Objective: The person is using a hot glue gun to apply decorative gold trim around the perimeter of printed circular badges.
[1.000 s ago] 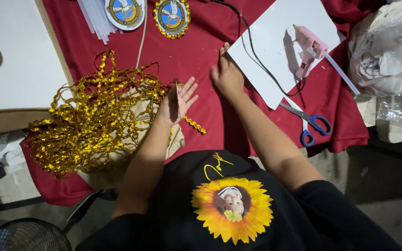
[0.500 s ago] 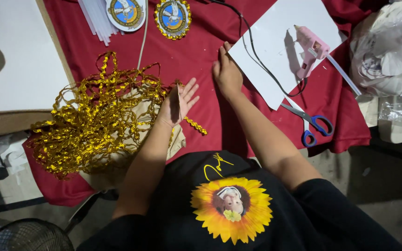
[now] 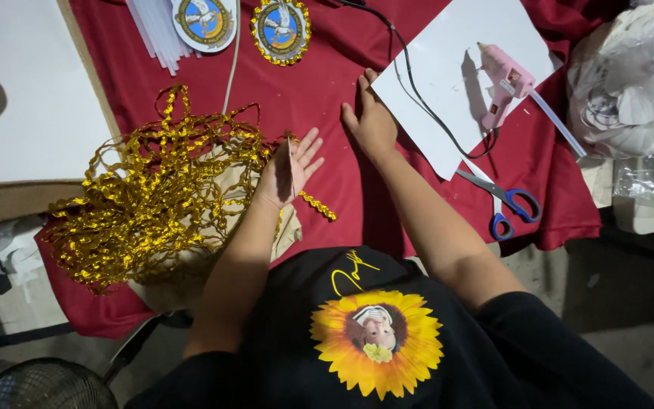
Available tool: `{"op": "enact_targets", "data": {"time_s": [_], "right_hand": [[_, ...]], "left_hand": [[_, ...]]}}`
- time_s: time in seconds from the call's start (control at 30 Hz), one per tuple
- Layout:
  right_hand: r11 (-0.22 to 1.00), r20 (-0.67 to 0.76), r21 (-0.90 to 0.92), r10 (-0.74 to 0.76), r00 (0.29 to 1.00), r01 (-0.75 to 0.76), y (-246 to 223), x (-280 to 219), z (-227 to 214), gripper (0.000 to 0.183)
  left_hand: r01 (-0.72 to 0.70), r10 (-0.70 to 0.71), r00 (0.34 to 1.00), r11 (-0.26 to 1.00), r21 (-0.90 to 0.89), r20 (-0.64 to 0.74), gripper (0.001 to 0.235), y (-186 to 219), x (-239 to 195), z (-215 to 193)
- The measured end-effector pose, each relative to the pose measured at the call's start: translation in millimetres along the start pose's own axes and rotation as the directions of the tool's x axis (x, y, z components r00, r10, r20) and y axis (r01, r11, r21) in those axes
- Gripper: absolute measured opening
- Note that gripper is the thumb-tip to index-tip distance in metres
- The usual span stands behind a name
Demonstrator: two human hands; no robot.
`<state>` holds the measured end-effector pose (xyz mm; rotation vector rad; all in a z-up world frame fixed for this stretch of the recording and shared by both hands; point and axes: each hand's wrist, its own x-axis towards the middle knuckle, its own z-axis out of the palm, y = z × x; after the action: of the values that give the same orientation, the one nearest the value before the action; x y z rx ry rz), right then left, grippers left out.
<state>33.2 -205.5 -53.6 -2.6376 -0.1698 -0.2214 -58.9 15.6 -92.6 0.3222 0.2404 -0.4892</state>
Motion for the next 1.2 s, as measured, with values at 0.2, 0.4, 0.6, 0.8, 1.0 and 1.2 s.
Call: {"op": "enact_targets", "data": {"time_s": [0.2,0.4,0.6,0.8,1.0,1.2], "right_hand": [[0.990,0.032,0.108,0.088,0.996,-0.091,14,-2,12,0.042],[0.995,0.025,0.101,-0.005,1.000,0.003,-8,6,-13,0.050],[0.985,0.224,0.030,0.159,0.961,-0.170,-30,12,-37,0.045],[0.747,0.311,0.136,-0.656,0.688,0.651,-12,-111,-41,0.065],[0.994,0.328,-0.016,0.106,0.939,-0.106,41,-122,-73,0.070],[0.782,0.300,0.025,-0.601,0.741,0.623,8,-102,-48,0.068]], "left_hand": [[-0.002,0.001,1.000,1.000,0.027,0.024,0.024,-1,0,1],[-0.002,0.002,1.000,1.000,0.006,0.010,0.025,0,0,2],[-0.013,0.011,0.998,0.999,0.030,0.056,0.020,-1,3,-4],[0.002,-0.001,1.000,1.000,-0.030,0.017,0.022,-3,1,-8],[-0.020,0.020,0.996,1.000,0.005,0.089,0.023,-6,7,-22],[-0.070,0.058,0.992,0.993,0.098,0.112,0.032,-8,8,-25]]}}
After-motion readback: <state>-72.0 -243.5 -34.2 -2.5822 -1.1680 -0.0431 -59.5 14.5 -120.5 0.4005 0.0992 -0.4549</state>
